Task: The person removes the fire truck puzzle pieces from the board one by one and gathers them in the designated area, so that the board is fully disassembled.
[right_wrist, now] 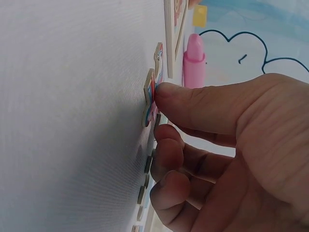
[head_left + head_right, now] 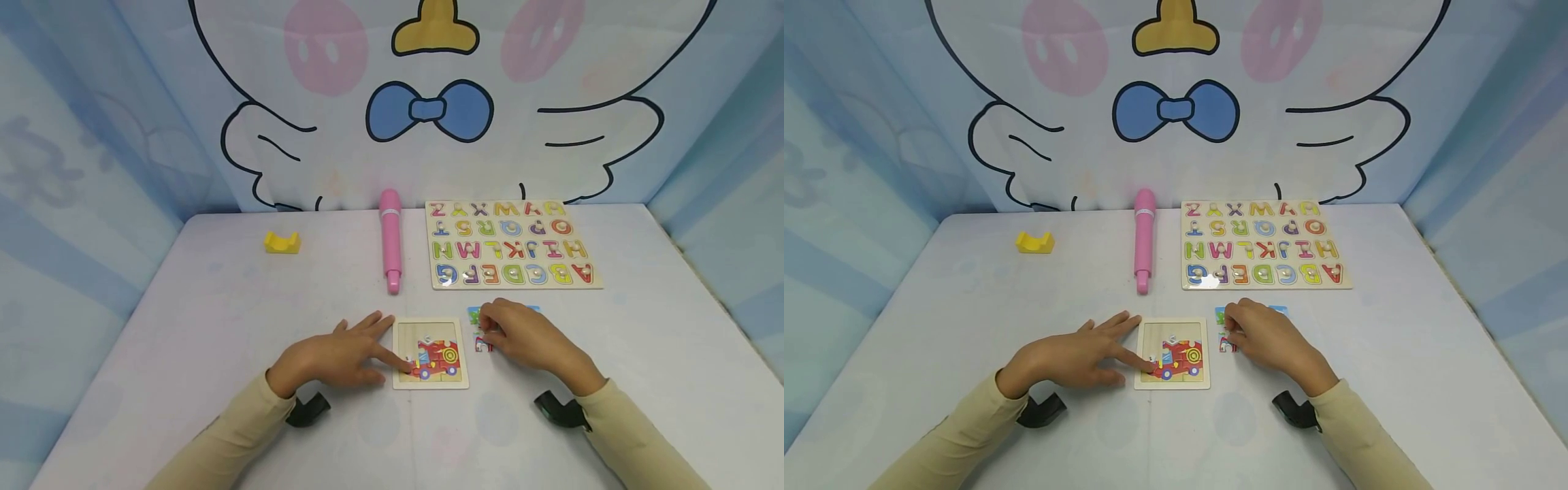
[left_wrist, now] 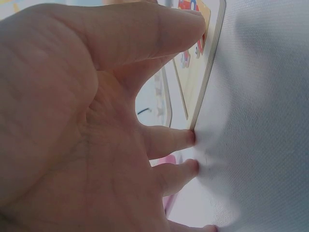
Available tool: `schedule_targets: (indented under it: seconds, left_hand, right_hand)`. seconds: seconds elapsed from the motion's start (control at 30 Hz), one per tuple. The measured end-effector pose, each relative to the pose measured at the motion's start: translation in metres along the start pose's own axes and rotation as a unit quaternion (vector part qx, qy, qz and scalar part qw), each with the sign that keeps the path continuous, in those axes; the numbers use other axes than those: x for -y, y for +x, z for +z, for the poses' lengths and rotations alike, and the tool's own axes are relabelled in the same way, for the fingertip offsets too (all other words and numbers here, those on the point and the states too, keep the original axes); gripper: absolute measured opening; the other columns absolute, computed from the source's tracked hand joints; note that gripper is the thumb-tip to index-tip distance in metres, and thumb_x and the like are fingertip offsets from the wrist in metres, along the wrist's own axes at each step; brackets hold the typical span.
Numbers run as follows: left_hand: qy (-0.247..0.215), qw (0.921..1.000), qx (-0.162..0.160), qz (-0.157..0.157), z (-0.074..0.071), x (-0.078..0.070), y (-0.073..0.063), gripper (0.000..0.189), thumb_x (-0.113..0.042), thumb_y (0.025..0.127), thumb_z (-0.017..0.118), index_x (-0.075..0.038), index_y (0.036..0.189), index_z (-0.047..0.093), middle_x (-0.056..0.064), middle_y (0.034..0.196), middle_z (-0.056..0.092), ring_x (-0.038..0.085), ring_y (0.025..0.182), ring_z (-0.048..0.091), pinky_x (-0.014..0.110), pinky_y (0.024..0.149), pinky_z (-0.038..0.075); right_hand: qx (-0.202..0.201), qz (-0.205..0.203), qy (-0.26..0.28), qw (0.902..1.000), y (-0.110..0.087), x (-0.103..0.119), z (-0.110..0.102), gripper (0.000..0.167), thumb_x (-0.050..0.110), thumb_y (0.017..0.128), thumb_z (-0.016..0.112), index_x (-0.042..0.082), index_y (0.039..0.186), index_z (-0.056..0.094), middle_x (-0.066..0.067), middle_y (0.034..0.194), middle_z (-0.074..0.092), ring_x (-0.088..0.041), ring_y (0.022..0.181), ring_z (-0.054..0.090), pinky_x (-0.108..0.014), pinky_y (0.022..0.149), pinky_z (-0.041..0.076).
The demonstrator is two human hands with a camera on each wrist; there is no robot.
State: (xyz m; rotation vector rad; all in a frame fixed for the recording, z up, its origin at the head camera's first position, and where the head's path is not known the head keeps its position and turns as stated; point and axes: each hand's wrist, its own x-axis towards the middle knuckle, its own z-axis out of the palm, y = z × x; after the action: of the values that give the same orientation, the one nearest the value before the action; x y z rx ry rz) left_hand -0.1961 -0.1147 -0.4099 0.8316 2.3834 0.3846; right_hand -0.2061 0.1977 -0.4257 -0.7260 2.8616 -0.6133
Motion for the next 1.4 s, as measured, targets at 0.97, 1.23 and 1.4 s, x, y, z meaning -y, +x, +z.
schedule_targets:
  seconds: [0.97,1.23,1.4]
  left_hand:
    - [0.011,0.9998,0.013,0.01,0.0,0.005,0.002,0.038,-0.027,0.099,0.068,-0.043,0.133,0.068,0.009,0.17,0.019,0.034,0.157,0.007,0.075,0.113,0.013]
    - [0.01,0.9998,0.013,0.009,0.0,0.003,0.003,0.038,-0.027,0.098,0.069,-0.042,0.133,0.068,0.009,0.169,0.021,0.035,0.157,0.008,0.075,0.113,0.014]
    - [0.01,0.9999,0.011,0.008,-0.001,0.003,0.002,0.037,-0.025,0.099,0.068,-0.043,0.132,0.069,0.009,0.169,0.02,0.034,0.157,0.008,0.074,0.114,0.014]
  right_hand:
    - [0.032,-0.153,-0.104,0.9821,0.025,0.057,0.024,0.032,0.014,0.09,0.08,0.019,0.12,0.074,-0.011,0.124,0.061,-0.029,0.115,0.053,-0.044,0.094,0.051]
    - [0.051,-0.13,-0.082,0.9868,0.024,0.059,0.024,0.027,0.011,0.09,0.079,0.017,0.115,0.074,-0.006,0.11,0.061,-0.02,0.099,0.054,-0.035,0.083,0.055]
    - [0.059,-0.121,-0.06,0.9891,0.024,0.058,0.025,0.028,0.008,0.09,0.078,0.014,0.116,0.072,-0.004,0.107,0.059,-0.018,0.096,0.055,-0.034,0.082,0.055]
